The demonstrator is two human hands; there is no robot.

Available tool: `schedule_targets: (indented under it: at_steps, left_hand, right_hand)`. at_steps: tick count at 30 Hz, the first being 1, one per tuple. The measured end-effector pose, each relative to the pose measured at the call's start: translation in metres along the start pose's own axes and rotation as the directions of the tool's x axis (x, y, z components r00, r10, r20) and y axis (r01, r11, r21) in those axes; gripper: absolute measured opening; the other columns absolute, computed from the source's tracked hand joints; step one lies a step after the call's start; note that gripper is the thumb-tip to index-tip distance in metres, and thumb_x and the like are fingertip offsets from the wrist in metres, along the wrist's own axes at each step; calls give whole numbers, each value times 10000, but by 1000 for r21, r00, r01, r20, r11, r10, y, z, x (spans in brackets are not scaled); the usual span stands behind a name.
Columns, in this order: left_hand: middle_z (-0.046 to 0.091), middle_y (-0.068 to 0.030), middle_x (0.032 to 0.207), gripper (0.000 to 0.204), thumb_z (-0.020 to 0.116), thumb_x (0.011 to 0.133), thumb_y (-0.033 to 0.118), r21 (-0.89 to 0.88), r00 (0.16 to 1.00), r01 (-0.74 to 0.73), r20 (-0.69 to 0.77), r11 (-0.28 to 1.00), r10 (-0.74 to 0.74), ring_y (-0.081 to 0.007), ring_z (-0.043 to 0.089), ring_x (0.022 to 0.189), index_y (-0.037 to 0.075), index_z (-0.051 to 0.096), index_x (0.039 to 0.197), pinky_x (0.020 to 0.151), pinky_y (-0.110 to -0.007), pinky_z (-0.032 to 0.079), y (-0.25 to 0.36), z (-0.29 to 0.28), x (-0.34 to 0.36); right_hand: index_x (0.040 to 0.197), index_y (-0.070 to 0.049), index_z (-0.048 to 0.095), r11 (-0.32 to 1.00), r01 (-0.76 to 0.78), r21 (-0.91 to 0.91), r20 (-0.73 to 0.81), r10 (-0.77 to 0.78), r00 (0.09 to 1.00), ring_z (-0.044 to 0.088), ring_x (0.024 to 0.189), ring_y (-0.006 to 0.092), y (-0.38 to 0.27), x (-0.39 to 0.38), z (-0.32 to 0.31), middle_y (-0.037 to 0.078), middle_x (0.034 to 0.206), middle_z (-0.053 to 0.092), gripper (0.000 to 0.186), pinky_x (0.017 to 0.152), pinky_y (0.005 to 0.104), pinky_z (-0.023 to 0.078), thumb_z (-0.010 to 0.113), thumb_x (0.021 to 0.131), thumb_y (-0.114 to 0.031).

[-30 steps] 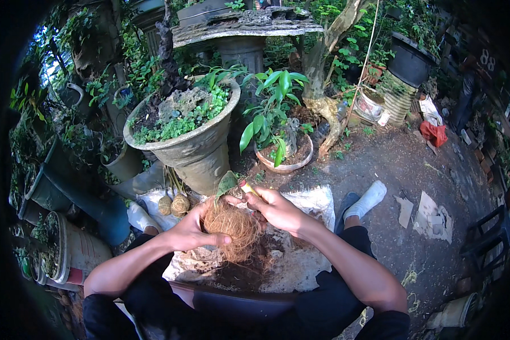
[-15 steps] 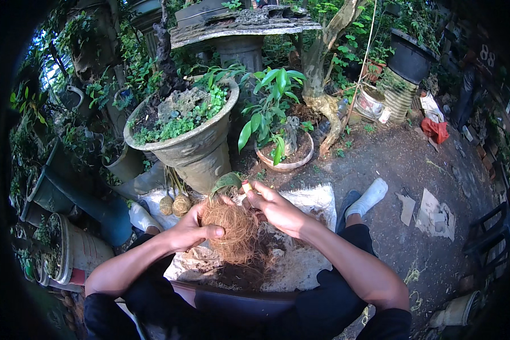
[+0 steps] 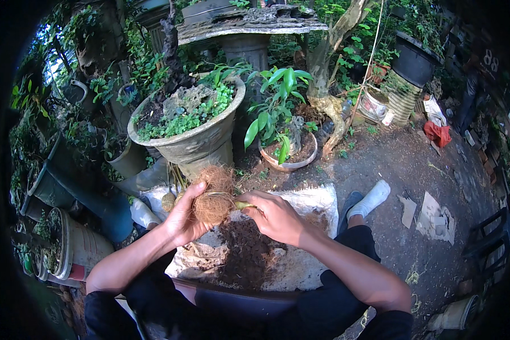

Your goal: The person wraps a small plant's root ball with coconut coir and secures it with twine. They hold the plant in one hand, wrap the coir around the roots, and tie the twine to hold the material in place.

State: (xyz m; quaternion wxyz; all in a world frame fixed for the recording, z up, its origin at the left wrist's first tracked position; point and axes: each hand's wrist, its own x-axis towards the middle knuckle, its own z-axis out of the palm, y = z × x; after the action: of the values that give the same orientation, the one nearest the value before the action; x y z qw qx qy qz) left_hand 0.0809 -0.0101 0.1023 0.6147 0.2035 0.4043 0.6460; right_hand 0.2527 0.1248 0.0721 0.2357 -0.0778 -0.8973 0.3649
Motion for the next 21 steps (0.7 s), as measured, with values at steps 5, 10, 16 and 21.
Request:
schedule_targets:
  at_steps: [5, 10, 16, 21]
  left_hand:
    - [575, -124, 1216, 484, 553, 938, 324, -78, 998, 59, -17, 995, -61, -230, 607, 1080, 48, 422, 1313, 914, -391, 526, 4, -5, 0]
    - [560, -130, 1241, 453, 534, 956, 277, -49, 999, 23, -30, 999, -24, -240, 603, 1105, 42, 403, 1320, 953, -402, 520, 7, -6, 2]
    - [536, -138, 1274, 479, 534, 962, 296, -62, 1000, 18, -13, 998, -19, -256, 590, 1129, 45, 381, 1340, 954, -416, 523, 10, -7, 2]
    - [535, -116, 1287, 523, 516, 967, 382, -30, 999, 4, 44, 1000, -3, -237, 559, 1173, 62, 386, 1360, 964, -421, 507, 11, -13, 4]
  right_hand:
    - [1145, 12, 598, 998, -59, -12, 69, 59, 996, 633, 939, 355, -8, 1, -6, 199, 1003, 628, 259, 798, 392, 492, 568, 893, -43]
    - [1172, -15, 607, 994, -96, 56, -58, 100, 993, 640, 919, 347, -16, -1, -8, 197, 1044, 638, 281, 789, 394, 500, 568, 894, -33]
    - [1193, -40, 602, 993, 88, -82, -41, -92, 995, 621, 823, 333, -12, 2, -17, 171, 912, 622, 363, 744, 400, 492, 586, 838, 31]
    - [1168, -48, 618, 958, 203, -204, -44, -216, 975, 573, 738, 298, -9, 4, -21, 138, 821, 578, 406, 711, 402, 474, 595, 780, 65]
